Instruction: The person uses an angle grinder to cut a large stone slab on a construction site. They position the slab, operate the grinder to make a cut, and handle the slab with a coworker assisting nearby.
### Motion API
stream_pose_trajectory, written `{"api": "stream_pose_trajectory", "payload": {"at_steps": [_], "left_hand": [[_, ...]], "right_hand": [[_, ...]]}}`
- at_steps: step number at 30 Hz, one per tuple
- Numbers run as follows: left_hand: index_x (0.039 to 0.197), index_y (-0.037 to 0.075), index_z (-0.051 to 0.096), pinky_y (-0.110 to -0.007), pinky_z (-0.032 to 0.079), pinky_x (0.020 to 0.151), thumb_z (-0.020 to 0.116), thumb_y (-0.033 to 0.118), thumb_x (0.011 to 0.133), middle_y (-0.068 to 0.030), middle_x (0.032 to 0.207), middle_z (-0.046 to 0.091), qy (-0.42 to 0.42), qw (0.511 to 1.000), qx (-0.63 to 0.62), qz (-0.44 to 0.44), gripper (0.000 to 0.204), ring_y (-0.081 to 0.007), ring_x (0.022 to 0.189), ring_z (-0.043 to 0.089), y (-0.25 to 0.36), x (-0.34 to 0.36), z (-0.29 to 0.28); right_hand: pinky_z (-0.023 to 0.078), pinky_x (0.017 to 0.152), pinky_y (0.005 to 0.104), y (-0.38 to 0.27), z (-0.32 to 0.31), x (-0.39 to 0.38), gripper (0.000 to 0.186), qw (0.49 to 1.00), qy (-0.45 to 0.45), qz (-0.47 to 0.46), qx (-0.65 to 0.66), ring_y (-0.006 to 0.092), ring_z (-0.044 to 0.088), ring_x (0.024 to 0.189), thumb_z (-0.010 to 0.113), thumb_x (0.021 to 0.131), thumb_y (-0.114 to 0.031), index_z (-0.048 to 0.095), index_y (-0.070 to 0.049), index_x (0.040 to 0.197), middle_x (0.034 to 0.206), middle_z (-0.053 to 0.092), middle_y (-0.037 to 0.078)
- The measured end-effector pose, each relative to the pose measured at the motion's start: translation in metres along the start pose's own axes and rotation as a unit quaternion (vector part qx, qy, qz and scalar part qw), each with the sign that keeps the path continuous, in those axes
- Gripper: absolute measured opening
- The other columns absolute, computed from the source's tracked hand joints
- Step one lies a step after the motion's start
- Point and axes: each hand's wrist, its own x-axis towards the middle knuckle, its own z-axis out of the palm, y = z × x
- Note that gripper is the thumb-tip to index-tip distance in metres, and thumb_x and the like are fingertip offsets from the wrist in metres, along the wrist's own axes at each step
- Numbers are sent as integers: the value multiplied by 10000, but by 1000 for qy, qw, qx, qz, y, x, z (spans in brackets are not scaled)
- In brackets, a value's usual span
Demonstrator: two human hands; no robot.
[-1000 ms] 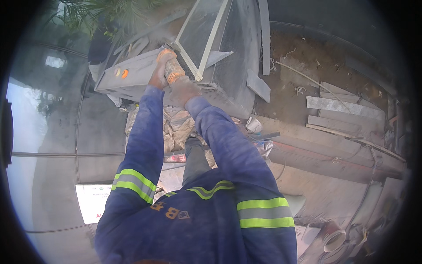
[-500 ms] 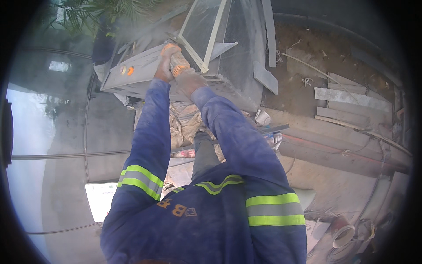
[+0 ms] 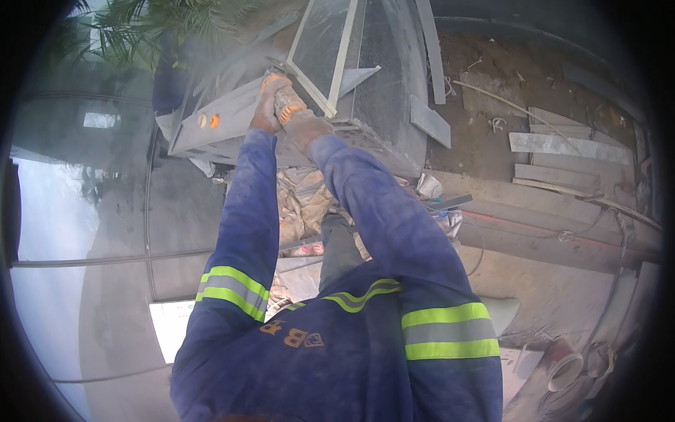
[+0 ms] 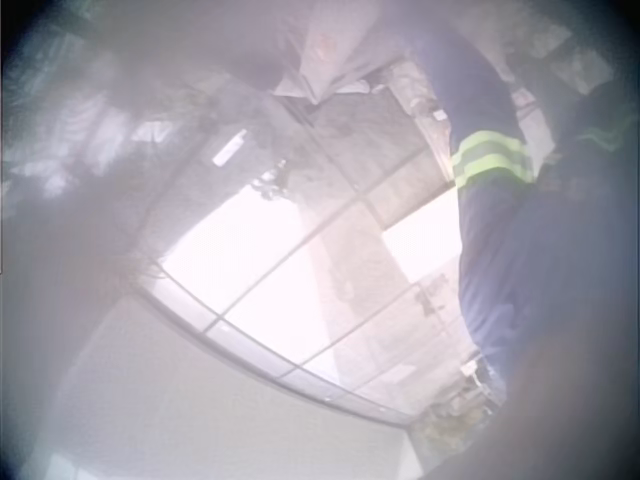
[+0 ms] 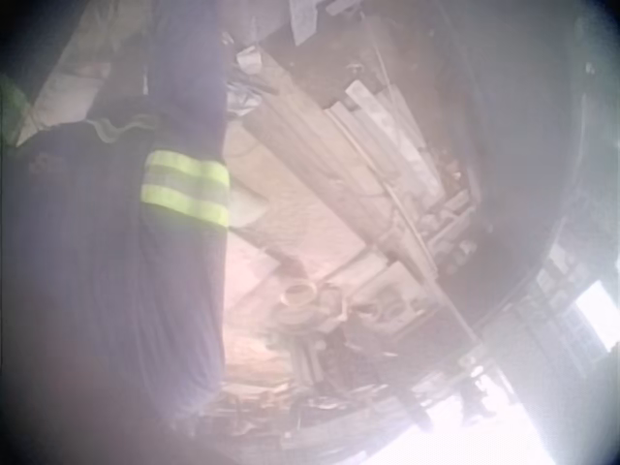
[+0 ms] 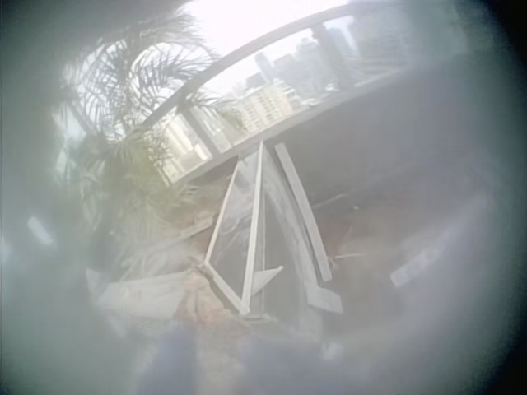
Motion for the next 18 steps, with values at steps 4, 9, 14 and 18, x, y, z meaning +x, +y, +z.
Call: {"api": "stream_pose_trajectory", "payload": {"at_steps": [4, 9, 14, 18], "left_hand": [[1027, 76, 629, -431, 593, 655, 740, 187, 814, -79, 843, 610, -11, 1000, 5, -15, 264, -257, 725, 655, 3, 3, 7], [1000, 75, 637, -450, 597, 657, 737, 213, 815, -96, 849, 624, -5, 999, 12, -38, 252, -271, 730, 664, 7, 8, 3], [988, 61, 639, -436, 599, 651, 734, 214, 818, -90, 837, 616, -17, 999, 7, -39, 248, -255, 721, 662, 10, 9, 5], [991, 57, 639, -414, 598, 642, 727, 217, 827, -77, 829, 609, -23, 1000, 11, -12, 246, -243, 715, 657, 10, 6, 5]], "right_hand": [[543, 908, 419, 9, 6, 16, 481, 999, 38, -1, 10, 352, 660, 1099, 710, 763, -318, 688, 51, 1070, 1135, 678, 219], [543, 947, 430, 5, 9, 35, 513, 999, -17, -20, -40, 338, 651, 1170, 648, 788, -225, 646, -13, 1255, 1281, 653, 179], [545, 918, 428, 10, 16, 47, 442, 999, -9, -26, -39, 340, 668, 1109, 689, 785, -285, 711, -50, 1159, 1180, 684, 186], [543, 906, 426, 7, 17, 50, 422, 1000, -21, -2, -2, 339, 673, 1086, 711, 771, -310, 742, -78, 1123, 1132, 697, 184]]}}
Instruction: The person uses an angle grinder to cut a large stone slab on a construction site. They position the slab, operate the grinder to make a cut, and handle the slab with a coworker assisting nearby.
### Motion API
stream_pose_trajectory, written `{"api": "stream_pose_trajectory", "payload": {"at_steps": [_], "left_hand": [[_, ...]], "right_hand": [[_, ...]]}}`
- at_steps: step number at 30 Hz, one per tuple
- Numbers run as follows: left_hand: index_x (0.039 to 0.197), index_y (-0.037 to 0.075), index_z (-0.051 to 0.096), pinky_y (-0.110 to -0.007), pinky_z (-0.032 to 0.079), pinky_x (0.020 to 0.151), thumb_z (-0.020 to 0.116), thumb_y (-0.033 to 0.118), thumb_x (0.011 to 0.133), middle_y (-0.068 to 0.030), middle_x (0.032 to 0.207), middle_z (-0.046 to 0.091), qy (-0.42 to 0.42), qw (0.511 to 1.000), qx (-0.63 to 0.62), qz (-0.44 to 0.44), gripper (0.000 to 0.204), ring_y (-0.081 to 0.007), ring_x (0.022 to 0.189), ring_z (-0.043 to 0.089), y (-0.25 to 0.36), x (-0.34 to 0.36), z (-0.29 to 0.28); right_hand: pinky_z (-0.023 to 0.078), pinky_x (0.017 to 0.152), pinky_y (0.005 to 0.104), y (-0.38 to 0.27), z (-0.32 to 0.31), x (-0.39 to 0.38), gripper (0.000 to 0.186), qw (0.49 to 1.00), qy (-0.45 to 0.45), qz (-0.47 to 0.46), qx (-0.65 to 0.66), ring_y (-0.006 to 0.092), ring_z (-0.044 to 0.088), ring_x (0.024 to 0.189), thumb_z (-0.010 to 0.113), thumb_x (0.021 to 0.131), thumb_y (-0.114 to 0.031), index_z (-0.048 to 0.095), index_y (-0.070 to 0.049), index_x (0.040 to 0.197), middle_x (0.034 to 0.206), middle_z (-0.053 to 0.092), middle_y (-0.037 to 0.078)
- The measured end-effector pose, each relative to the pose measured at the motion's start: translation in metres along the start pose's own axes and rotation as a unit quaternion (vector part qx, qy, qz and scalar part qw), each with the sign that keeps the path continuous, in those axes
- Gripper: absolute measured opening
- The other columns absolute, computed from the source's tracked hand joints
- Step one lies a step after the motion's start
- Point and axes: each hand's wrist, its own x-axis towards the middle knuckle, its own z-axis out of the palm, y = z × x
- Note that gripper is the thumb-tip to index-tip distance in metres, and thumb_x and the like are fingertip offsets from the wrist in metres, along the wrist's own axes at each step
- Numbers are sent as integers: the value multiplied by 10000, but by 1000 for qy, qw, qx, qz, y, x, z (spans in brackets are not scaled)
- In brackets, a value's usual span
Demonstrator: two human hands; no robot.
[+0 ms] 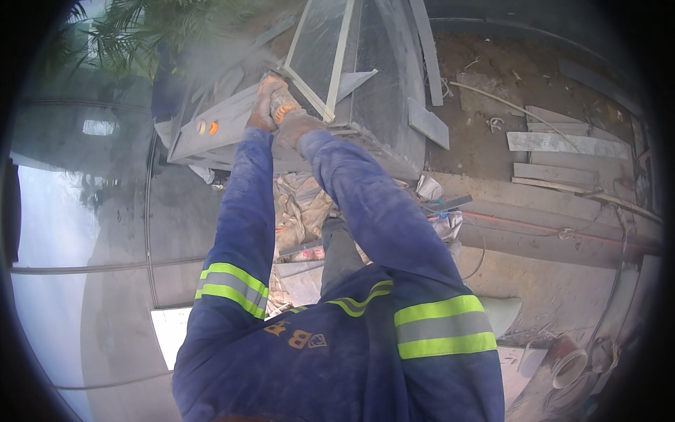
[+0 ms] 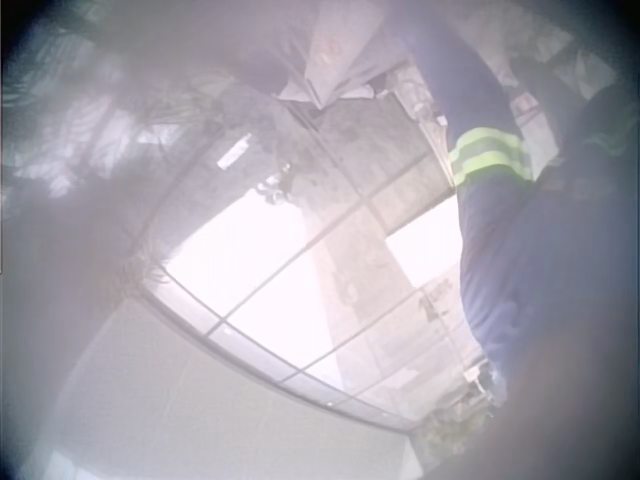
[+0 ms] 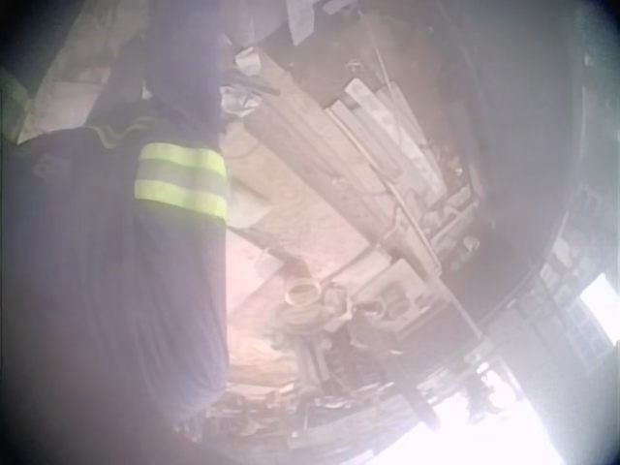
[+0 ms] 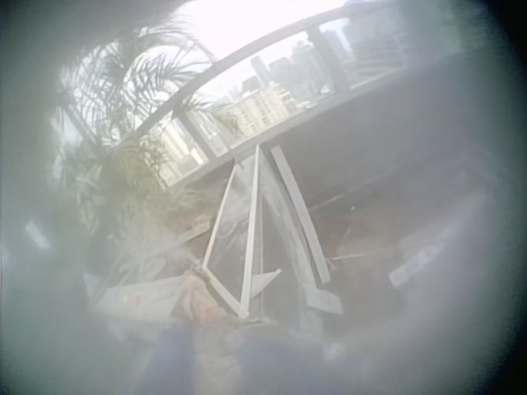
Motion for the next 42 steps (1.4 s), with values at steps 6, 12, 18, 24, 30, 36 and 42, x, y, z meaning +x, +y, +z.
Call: {"api": "stream_pose_trajectory", "payload": {"at_steps": [6, 12, 18, 24, 30, 36, 42], "left_hand": [[1003, 80, 621, -408, 587, 648, 730, 228, 823, -59, 806, 601, 7, 999, 23, -33, 257, -238, 687, 650, 1, 4, 13], [1005, 84, 624, -407, 591, 653, 716, 242, 828, -61, 825, 612, -12, 1000, 11, -13, 255, -237, 717, 659, 0, 18, 0], [979, 87, 615, -417, 590, 630, 697, 221, 838, -69, 824, 614, -15, 1000, 6, 0, 211, -245, 686, 655, 2, 1, 7], [977, 80, 613, -418, 590, 622, 698, 218, 838, -71, 803, 610, 13, 1000, 0, 11, 214, -240, 674, 651, -4, -3, 7], [992, 76, 620, -410, 586, 619, 710, 229, 832, -70, 806, 617, 6, 1000, 10, 15, 239, -242, 675, 653, -3, -2, -1], [1004, 75, 616, -415, 585, 605, 714, 239, 826, -77, 806, 616, -2, 999, 31, 20, 261, -254, 671, 658, 3, -5, 3], [1027, 70, 595, -410, 585, 639, 716, 223, 835, -74, 847, 604, -4, 999, 17, 30, 273, -245, 706, 653, 0, -7, 8]], "right_hand": [[545, 893, 419, 7, -1, 8, 383, 999, 28, 22, -18, 324, 691, 1052, 715, 762, -310, 763, -56, 1044, 1088, 713, 186], [581, 757, 396, 7, -1, 15, 341, 1000, 29, 1, -1, 308, 733, 885, 730, 770, -281, 767, -39, 1007, 985, 733, 172], [592, 691, 390, -8, -20, -9, 317, 997, -46, 31, 57, 311, 737, 817, 709, 824, -264, 755, -27, 1028, 980, 733, 181], [598, 677, 379, -1, 1, -21, 375, 996, 90, -12, -26, 289, 741, 787, 700, 825, -260, 719, 15, 1079, 959, 728, 165], [599, 665, 373, -3, -1, -14, 377, 999, 39, -11, -18, 276, 740, 772, 709, 805, -251, 718, 18, 1070, 945, 724, 164], [596, 635, 371, -10, -18, -22, 342, 999, -11, 14, 38, 265, 735, 736, 714, 812, -243, 729, -2, 1054, 940, 719, 176], [570, 850, 414, 3, 2, -14, 430, 997, 57, -28, -39, 305, 705, 1012, 723, 769, -292, 713, 18, 1068, 1104, 690, 216]]}}
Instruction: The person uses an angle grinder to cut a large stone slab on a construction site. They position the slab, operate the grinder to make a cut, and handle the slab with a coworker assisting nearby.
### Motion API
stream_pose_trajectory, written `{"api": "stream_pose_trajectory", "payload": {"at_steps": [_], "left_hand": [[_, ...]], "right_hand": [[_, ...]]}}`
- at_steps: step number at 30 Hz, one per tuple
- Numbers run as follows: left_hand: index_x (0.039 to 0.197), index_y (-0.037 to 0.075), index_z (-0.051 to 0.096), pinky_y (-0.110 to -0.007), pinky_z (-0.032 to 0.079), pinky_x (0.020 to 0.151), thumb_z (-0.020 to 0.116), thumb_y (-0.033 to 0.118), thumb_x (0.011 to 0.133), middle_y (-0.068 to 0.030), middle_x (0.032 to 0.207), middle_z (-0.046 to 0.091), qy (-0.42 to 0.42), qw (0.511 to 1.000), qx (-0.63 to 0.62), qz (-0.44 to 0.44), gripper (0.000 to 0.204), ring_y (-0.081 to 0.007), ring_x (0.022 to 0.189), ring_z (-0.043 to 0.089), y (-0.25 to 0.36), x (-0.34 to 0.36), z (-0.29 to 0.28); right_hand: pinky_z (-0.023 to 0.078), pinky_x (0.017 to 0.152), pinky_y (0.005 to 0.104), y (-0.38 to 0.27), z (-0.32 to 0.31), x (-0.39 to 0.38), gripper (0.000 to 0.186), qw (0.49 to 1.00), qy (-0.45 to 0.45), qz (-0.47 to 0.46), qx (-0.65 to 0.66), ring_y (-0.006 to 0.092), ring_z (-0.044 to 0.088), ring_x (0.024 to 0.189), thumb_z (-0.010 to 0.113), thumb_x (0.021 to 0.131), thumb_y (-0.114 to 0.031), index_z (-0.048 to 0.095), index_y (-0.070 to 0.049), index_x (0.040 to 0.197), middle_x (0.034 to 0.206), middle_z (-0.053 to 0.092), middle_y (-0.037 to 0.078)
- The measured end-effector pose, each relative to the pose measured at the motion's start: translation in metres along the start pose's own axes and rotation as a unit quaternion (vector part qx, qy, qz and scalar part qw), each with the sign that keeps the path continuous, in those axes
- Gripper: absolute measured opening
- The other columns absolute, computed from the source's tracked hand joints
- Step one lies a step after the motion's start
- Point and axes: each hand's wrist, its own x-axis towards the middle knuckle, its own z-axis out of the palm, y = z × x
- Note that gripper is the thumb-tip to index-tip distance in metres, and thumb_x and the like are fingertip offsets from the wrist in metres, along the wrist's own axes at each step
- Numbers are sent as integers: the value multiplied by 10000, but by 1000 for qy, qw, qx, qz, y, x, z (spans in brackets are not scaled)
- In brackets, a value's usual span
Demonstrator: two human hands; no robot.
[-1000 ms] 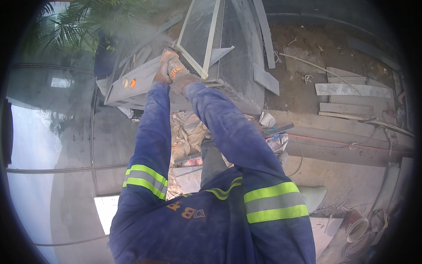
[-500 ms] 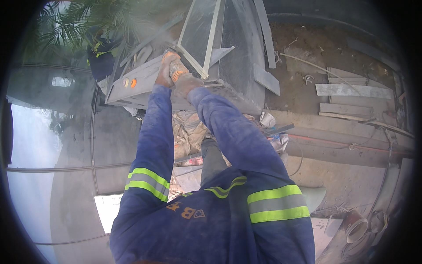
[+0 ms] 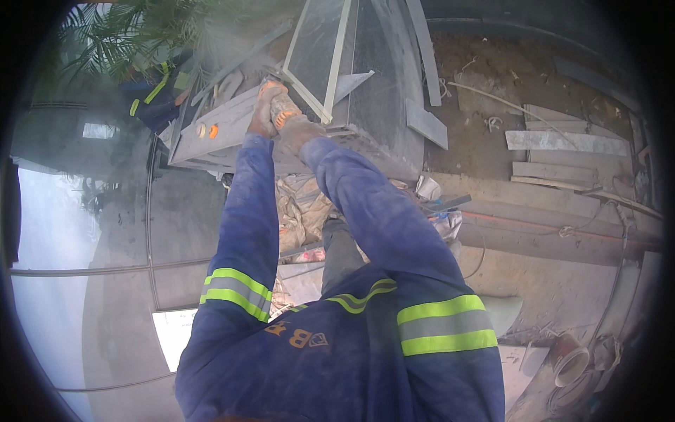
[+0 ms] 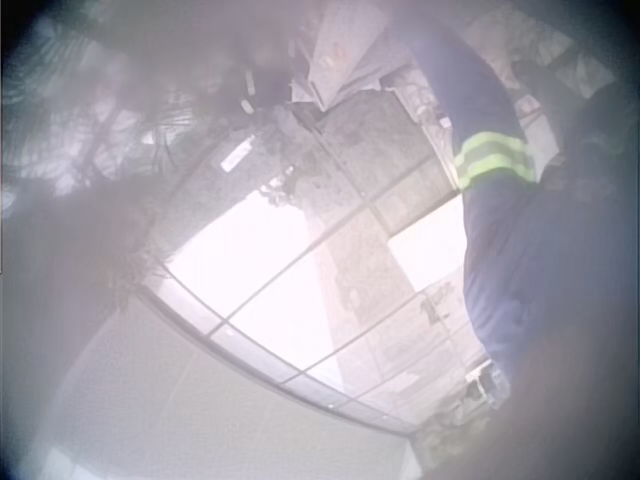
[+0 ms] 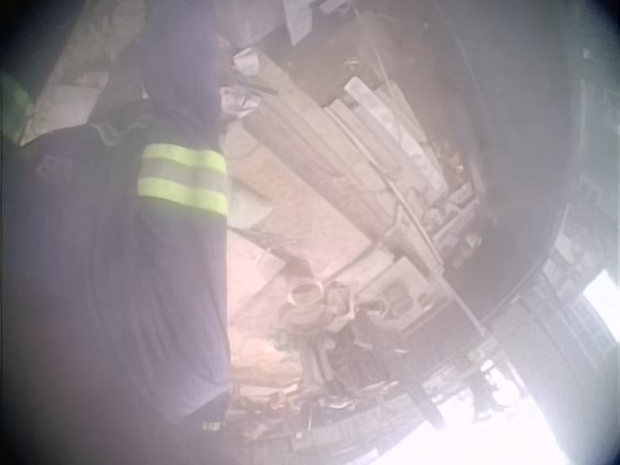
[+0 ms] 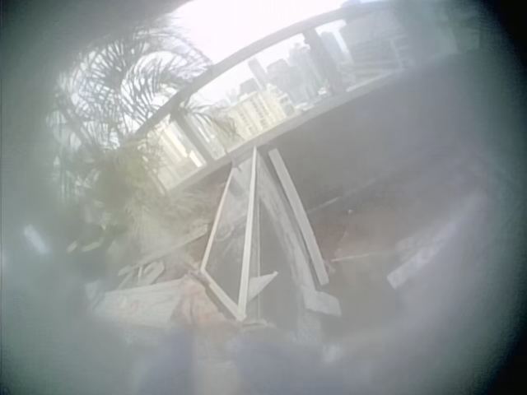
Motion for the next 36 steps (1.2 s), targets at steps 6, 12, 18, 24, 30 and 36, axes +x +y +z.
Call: {"api": "stream_pose_trajectory", "payload": {"at_steps": [6, 12, 18, 24, 30, 36], "left_hand": [[1046, 64, 595, -408, 582, 669, 721, 228, 841, -70, 855, 594, 3, 1000, -19, -11, 291, -242, 738, 650, -8, -20, 14], [1035, 71, 616, -413, 578, 678, 722, 261, 842, -70, 878, 603, 4, 1000, -3, -28, 291, -243, 771, 649, -6, -2, 0], [1013, 78, 639, -428, 586, 669, 710, 223, 825, -72, 851, 604, 12, 999, -21, -34, 248, -266, 751, 651, -8, -3, -1], [1020, 72, 601, -407, 578, 654, 717, 240, 838, -76, 836, 597, -2, 1000, 0, -11, 274, -245, 725, 649, -8, -16, 6], [1016, 71, 595, -398, 577, 662, 738, 212, 832, -75, 843, 597, 23, 999, -27, -22, 272, -236, 738, 646, -14, -7, -11], [1056, 70, 597, -414, 579, 683, 735, 219, 834, -81, 917, 605, -53, 993, 48, 90, 301, -237, 770, 645, -17, 11, -27]], "right_hand": [[533, 932, 403, -1, -14, -27, 572, 999, 13, 33, 37, 345, 668, 1095, 728, 727, -328, 660, 93, 1108, 1170, 661, 243], [549, 883, 416, 5, -6, -4, 489, 998, -9, 33, 53, 332, 690, 1044, 737, 749, -330, 710, 49, 1056, 1094, 694, 225], [557, 857, 420, -9, -26, -15, 434, 982, -121, 94, 108, 323, 706, 993, 719, 788, -322, 716, 32, 1037, 975, 715, 218], [556, 850, 426, 2, -5, -24, 458, 1000, 20, -15, -1, 323, 703, 984, 691, 775, -341, 708, 30, 1043, 1026, 695, 240], [548, 876, 429, 7, 5, -24, 452, 999, 17, -24, 35, 381, 677, 1013, 695, 760, -350, 725, 8, 1036, 1055, 674, 249], [550, 877, 423, -3, -14, -13, 440, 997, -64, 13, 46, 373, 683, 1023, 727, 760, -334, 730, 20, 1021, 1088, 686, 228]]}}
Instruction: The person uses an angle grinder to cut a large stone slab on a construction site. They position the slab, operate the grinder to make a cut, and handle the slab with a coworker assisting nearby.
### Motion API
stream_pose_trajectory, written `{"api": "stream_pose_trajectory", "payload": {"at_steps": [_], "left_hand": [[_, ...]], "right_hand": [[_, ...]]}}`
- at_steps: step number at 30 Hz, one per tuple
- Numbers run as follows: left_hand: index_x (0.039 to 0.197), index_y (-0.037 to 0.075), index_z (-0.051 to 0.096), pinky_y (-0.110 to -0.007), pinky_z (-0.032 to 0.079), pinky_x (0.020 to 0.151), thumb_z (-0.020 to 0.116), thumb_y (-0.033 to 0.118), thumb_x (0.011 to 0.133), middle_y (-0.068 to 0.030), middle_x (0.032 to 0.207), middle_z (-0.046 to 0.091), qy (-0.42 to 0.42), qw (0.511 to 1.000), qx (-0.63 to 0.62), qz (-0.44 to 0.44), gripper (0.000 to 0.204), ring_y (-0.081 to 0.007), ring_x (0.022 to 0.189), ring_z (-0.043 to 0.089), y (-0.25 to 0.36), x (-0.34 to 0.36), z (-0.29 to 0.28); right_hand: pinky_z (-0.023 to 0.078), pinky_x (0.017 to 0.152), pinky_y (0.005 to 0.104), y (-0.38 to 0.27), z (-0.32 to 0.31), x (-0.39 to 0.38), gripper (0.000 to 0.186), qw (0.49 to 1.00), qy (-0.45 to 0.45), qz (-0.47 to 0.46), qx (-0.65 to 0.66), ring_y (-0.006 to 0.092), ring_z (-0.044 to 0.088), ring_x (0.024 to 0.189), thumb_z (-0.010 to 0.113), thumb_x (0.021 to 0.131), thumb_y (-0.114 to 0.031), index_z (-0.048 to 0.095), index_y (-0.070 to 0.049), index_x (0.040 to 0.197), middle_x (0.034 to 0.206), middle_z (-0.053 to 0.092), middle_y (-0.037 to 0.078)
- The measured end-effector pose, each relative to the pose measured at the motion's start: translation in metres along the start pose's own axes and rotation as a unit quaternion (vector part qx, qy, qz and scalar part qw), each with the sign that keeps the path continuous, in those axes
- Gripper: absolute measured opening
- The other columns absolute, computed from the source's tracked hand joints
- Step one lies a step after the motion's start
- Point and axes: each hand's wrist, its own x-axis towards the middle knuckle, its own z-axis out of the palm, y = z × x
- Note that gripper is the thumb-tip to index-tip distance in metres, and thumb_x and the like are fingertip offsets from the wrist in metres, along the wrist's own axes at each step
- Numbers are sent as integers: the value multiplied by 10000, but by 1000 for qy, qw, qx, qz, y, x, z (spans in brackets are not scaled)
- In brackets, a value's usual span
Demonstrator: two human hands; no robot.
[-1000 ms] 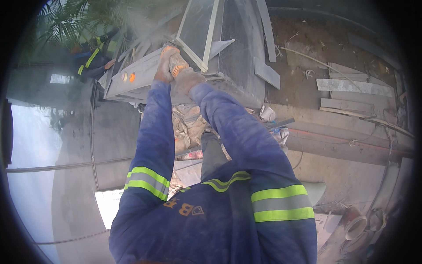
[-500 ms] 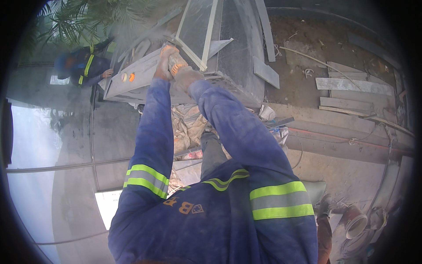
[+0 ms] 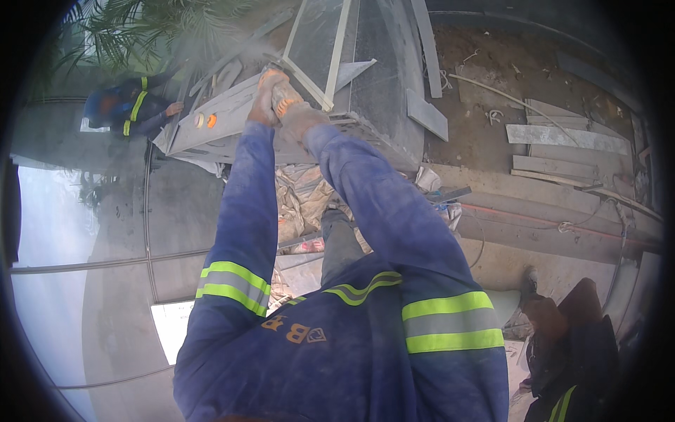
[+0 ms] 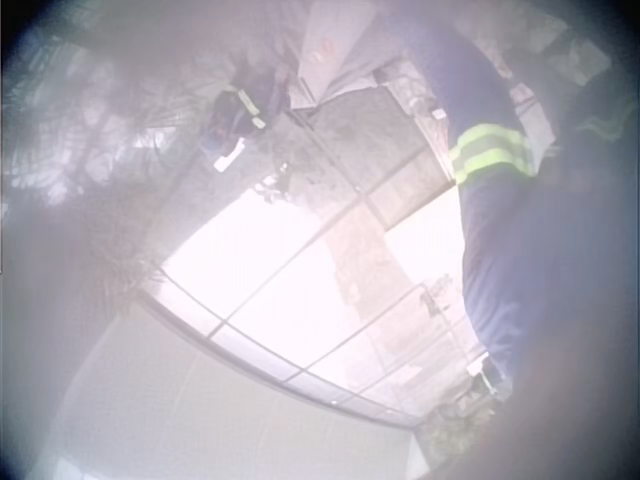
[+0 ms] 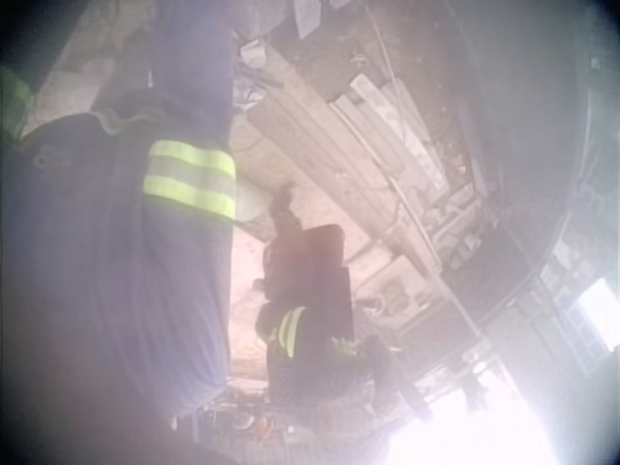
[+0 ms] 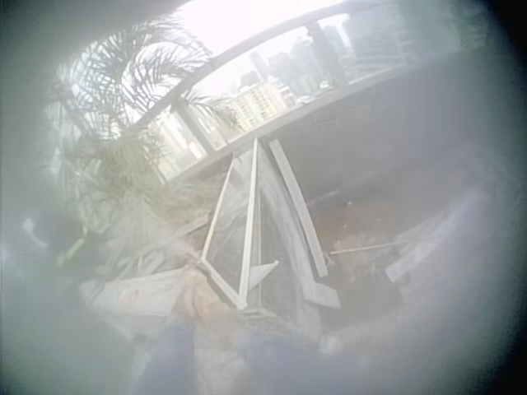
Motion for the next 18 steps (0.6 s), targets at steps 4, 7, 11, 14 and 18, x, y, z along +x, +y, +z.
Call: {"api": "stream_pose_trajectory", "payload": {"at_steps": [4, 7, 11, 14, 18], "left_hand": [[1066, 62, 594, -417, 582, 686, 726, 231, 831, -80, 907, 607, 27, 996, -37, -70, 319, -241, 772, 651, -1, 4, -6], [1036, 62, 604, -424, 587, 677, 720, 216, 830, -76, 871, 605, 55, 992, -54, -101, 283, -245, 754, 654, 11, -15, 36], [1002, 72, 593, -430, 587, 646, 718, 212, 829, -75, 834, 595, 57, 990, -62, -110, 255, -249, 712, 654, 18, -29, 41], [1000, 75, 571, -425, 581, 629, 720, 223, 830, -79, 839, 592, 64, 991, -56, -102, 269, -247, 694, 652, 19, -28, 44], [1004, 69, 582, -426, 575, 625, 730, 240, 826, -81, 843, 603, 68, 988, -56, -129, 288, -247, 698, 651, 21, -23, 43]], "right_hand": [[555, 859, 425, -6, -8, -13, 430, 1000, -3, 4, 16, 369, 693, 994, 716, 767, -318, 727, 32, 1018, 1058, 692, 230], [556, 844, 429, 9, -1, -12, 429, 1000, 24, -11, -6, 368, 696, 974, 705, 768, -314, 722, 42, 1006, 1024, 691, 244], [551, 844, 431, 12, 12, -15, 436, 997, 68, -25, -1, 381, 690, 971, 692, 759, -322, 718, 49, 987, 1024, 683, 260], [551, 853, 427, 14, 12, -11, 438, 998, 57, -19, 8, 381, 689, 970, 689, 756, -329, 719, 43, 984, 1030, 680, 260], [561, 844, 420, 11, 6, 1, 434, 998, 45, -33, -36, 351, 703, 957, 693, 761, -332, 723, 38, 986, 1010, 695, 245]]}}
